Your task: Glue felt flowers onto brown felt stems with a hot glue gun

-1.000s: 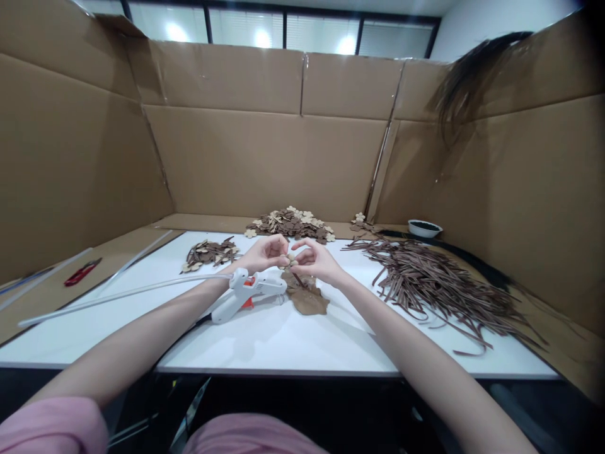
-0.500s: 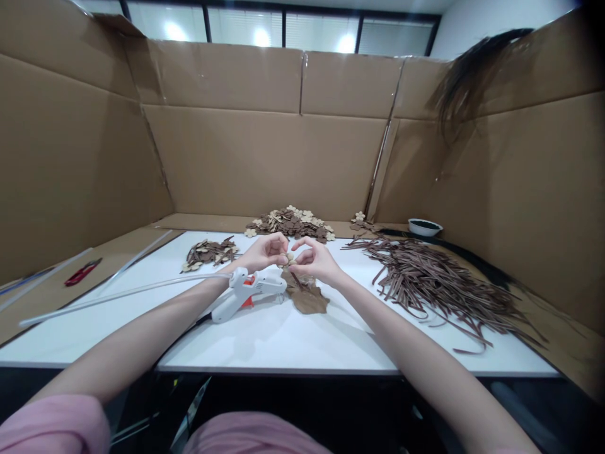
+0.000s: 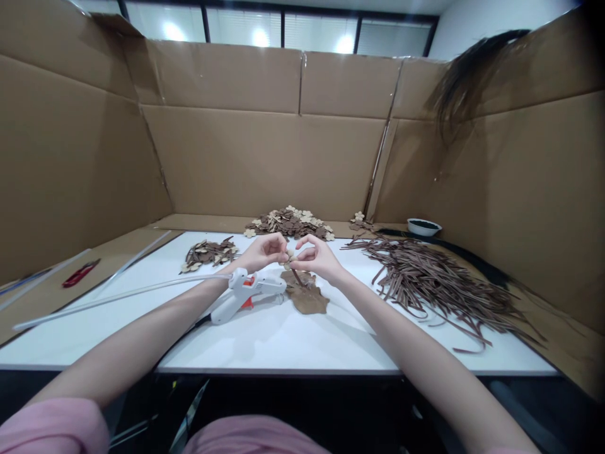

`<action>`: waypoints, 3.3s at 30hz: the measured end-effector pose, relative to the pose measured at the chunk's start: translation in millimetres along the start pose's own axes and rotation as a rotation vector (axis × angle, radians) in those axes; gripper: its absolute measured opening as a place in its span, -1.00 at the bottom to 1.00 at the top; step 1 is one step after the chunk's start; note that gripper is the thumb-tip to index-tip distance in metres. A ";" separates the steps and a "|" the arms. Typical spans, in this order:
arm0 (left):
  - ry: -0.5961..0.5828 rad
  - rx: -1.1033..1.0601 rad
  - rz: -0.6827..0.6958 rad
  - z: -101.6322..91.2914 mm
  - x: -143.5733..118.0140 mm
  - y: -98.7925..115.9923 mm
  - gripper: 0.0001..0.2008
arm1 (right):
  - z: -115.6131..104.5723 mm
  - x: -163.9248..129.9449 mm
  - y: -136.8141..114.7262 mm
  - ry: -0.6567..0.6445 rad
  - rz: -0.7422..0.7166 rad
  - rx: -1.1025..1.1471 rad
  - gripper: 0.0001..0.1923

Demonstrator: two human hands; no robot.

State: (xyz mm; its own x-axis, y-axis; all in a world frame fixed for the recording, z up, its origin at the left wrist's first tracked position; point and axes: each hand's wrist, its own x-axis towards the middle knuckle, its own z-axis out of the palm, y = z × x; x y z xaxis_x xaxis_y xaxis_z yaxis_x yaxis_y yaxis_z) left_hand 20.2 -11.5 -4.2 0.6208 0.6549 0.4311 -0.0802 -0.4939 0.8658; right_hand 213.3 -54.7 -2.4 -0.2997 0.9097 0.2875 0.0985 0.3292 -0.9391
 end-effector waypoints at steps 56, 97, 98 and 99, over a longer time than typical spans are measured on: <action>0.011 0.349 0.167 -9.3 -2.5 8.9 -0.86 | -11.9 3.2 4.6 -0.023 0.014 -0.055 -0.65; -0.052 -0.146 -0.095 -3.7 -6.6 9.7 -0.72 | -14.9 5.6 5.0 0.054 0.001 -0.093 -0.64; -0.065 -0.161 -0.104 -3.9 -6.5 9.6 -0.71 | -16.2 6.2 6.1 0.061 -0.009 -0.107 -0.64; -0.076 -0.176 -0.111 -4.1 -6.5 9.5 -0.71 | -17.8 6.9 7.1 0.068 -0.018 -0.118 -0.64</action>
State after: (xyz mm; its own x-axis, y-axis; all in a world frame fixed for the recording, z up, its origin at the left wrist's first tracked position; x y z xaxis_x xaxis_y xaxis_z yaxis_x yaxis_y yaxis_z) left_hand 12.2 -18.1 2.3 0.6897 0.6516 0.3159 -0.1388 -0.3092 0.9408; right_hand 228.7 -41.5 -3.8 -0.2375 0.9171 0.3202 0.2055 0.3696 -0.9062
